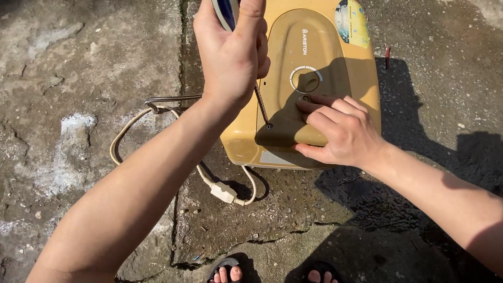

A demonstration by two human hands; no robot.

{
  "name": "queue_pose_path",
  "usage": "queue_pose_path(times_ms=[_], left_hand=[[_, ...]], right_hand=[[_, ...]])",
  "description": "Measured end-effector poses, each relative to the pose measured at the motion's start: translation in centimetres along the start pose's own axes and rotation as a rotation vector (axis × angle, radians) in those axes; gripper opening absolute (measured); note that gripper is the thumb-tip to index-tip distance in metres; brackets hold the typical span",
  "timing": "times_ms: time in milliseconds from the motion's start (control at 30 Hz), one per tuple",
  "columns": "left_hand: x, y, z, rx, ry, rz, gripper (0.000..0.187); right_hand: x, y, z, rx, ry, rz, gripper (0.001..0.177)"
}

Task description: Disassembling and inspecting a small water heater unit using a screwdriver on an outdoor concrete surface.

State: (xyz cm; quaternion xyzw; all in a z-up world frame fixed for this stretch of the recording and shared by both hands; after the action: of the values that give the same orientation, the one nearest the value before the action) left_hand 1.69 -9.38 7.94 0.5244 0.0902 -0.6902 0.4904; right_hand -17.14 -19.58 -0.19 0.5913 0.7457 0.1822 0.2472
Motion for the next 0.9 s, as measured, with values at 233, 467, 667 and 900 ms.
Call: queue_pose_path(times_ms=[233,467,667,900], left_hand=[[-0.8,-1.2,1.6,0.105,0.155,0.136,0.034],[-0.6,-1.7,1.5,0.151,0.322,0.275,0.032],[-0.2,-3.0,1.3,0.281,0.379,0.272,0.032],[0.5,-4.3,0.5,0.421,0.319,0.231,0.042]], right_hand=[[-0.1,-0.6,0.4,-0.019,-0.072,0.016,0.043],[-0.2,-0.9,0.5,-0.024,-0.068,0.049,0.042],[0.1,0.4,-0.4,-0.015,0.034,0.041,0.056],[0.4,0.9,-0.7,-0.033,0.180,0.021,0.051]])
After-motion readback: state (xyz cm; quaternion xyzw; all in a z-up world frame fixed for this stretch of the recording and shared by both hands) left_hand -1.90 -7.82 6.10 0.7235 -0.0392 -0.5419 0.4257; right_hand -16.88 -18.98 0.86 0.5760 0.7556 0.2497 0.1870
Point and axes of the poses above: each hand's wrist, its own y-axis towards the middle knuckle, its own z-axis out of the palm, x = y × z, the point moved 4 cm from there along y, towards the middle knuckle, and after that the axes turned 3 degrees about y, right-handed, at the moved point
